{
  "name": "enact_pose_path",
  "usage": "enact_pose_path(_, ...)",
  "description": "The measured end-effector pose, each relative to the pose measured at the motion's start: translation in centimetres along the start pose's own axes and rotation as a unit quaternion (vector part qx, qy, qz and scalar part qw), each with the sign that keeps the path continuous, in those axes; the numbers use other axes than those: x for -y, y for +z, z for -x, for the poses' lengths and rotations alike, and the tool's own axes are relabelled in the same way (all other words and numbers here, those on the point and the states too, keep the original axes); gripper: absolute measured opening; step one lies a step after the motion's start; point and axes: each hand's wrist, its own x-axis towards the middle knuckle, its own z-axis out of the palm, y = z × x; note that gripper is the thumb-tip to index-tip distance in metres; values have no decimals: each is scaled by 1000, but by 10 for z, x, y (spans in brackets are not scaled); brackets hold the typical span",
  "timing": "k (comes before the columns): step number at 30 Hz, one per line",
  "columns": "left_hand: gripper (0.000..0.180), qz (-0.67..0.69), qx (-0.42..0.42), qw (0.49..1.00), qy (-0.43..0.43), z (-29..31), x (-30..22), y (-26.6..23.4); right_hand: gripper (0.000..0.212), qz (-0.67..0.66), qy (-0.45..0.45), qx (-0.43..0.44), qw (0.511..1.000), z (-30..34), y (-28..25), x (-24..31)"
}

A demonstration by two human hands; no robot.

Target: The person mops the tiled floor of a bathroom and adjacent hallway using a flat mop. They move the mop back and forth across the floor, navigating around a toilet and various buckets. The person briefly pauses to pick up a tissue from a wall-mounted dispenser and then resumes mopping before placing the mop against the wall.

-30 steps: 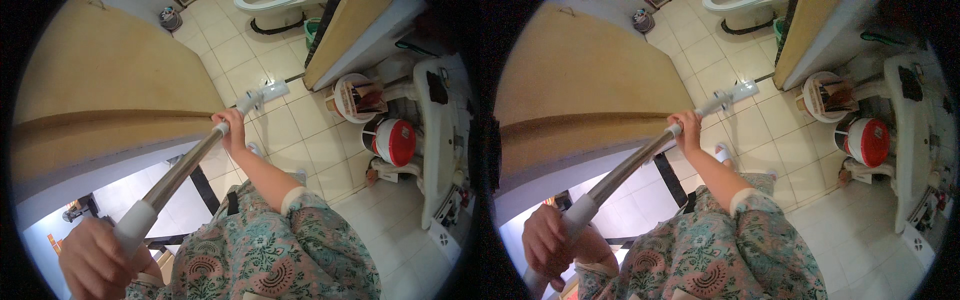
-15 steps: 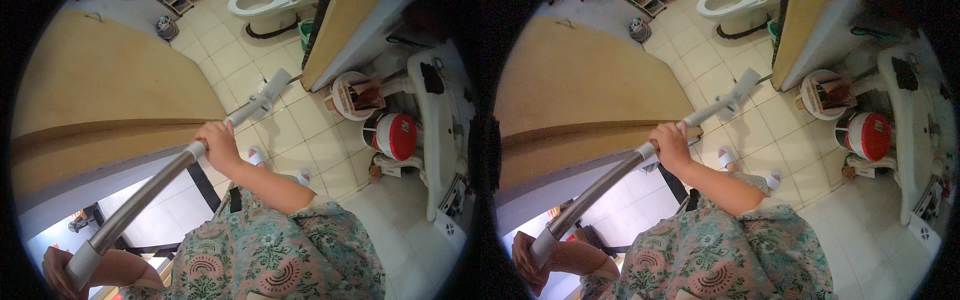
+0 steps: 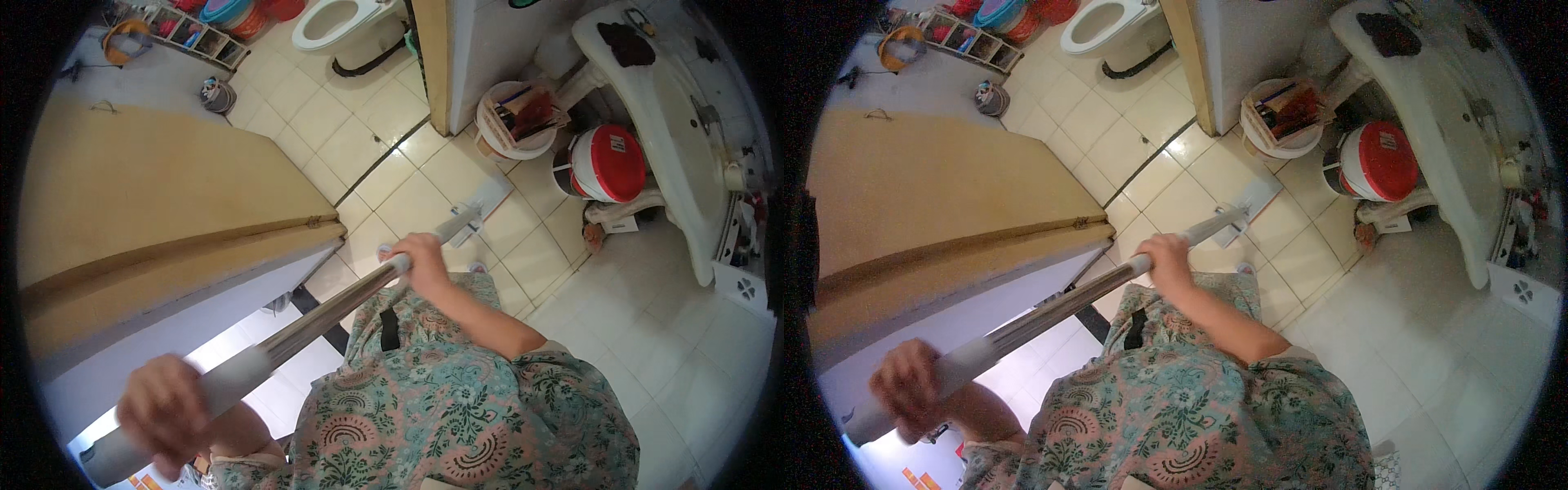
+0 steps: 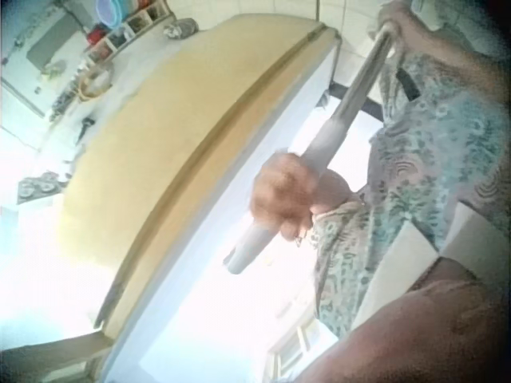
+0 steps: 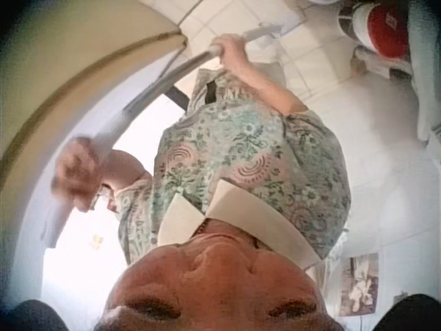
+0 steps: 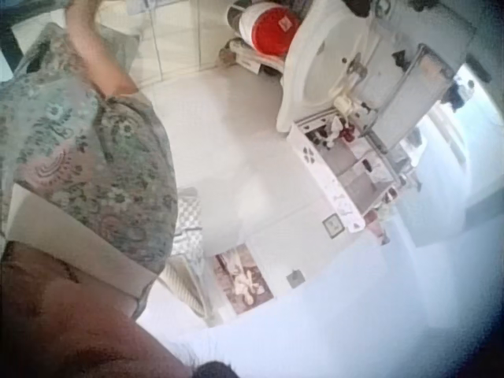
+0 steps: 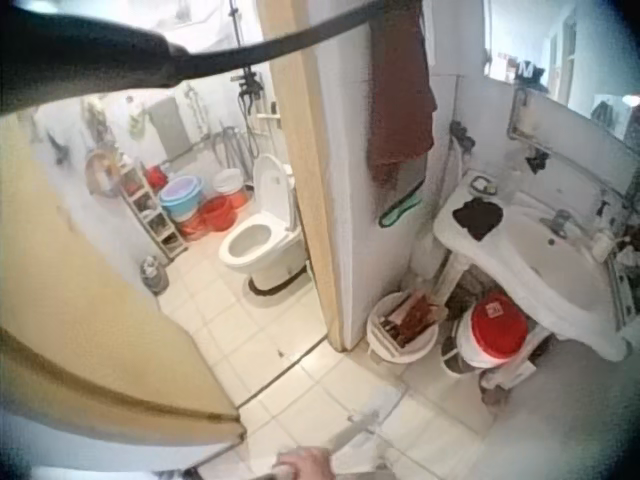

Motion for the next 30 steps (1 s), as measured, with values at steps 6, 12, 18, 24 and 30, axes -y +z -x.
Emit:
enact_pose_path(6,23,-105,-155,982,-36,-23,27,24,24,19,7,21,1000,-22,-5,-12)
enact_pose_path(12,21,-141,-158,977,-32,-26,-7,5,26,7,-33,95,995,-79,39,14)
enact_pose_path(18,21,-199,-216,955,-41,-18,-28,-33,25,8,-82,124,989,-130,92,31)
enact_pose_path(24,22,-265,-200,943,-5,6,-31,-68,22,26,-112,130,985,-182,133,53)
enact_pose_path(30,24,-265,19,964,12,21,-26,-109,15,-59,-180,-57,980,-212,179,53)
